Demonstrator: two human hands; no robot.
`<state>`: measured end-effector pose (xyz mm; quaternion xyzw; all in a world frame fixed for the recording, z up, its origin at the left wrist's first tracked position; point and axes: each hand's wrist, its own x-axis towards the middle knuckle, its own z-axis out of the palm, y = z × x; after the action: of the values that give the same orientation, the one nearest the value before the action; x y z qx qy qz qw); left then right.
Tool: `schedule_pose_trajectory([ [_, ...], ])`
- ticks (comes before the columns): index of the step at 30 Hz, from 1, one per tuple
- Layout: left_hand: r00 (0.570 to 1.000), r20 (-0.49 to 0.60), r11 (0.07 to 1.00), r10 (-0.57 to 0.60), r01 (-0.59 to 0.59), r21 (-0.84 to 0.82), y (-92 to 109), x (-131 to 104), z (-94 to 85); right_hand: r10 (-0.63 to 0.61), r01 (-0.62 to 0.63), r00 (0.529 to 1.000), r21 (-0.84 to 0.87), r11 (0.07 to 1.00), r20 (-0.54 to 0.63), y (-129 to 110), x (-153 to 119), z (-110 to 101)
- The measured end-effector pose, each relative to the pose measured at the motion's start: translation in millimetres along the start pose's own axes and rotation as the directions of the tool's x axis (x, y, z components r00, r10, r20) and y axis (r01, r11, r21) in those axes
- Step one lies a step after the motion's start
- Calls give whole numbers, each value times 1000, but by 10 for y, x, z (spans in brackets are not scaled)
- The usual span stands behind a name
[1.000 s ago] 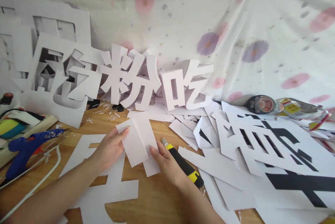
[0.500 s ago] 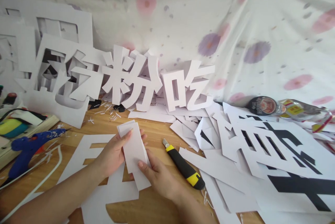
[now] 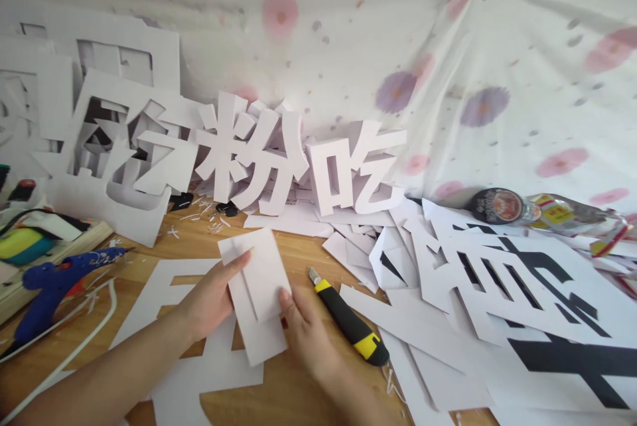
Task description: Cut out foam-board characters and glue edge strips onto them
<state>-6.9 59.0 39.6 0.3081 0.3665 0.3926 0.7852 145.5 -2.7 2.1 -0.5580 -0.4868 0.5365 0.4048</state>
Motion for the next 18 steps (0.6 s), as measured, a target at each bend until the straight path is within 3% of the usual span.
schedule_pose_trajectory([
  [5, 982, -62, 974, -178, 184, 128, -53, 54, -65, 5, 24, 976, 135, 991, -217, 51, 75, -67],
  [6, 986, -97, 972, -135, 151, 178, -78, 69, -83, -11, 46, 975, 152, 987, -223, 61, 85, -77],
  [8, 976, -207, 963, 62, -4, 271, -116, 93, -108, -40, 82, 984, 237, 968, -176, 79, 93, -81],
  [10, 927, -237, 923, 290, -206, 324, -119, 97, -117, -50, 64, 998, 347, 936, -49, 92, 85, -62],
  [12, 930, -43, 903, 364, -341, 261, -97, 74, -110, -48, -3, 992, 411, 911, 114, 93, 64, -23],
  [13, 942, 115, 922, 315, -333, 197, -85, 53, -103, -44, -37, 982, 414, 910, 185, 85, 52, -2],
  [15, 908, 395, 975, 136, -193, 108, -75, 5, -86, -32, -82, 955, 366, 927, 295, 51, 35, 28],
  [17, 864, 500, 988, 64, -124, 88, -79, -40, -71, -23, -59, 943, 237, 970, 332, -8, 35, 4],
  [18, 867, 488, 981, 102, -169, 95, -78, -59, -68, -30, -8, 951, 122, 993, 307, -43, 43, -40],
])
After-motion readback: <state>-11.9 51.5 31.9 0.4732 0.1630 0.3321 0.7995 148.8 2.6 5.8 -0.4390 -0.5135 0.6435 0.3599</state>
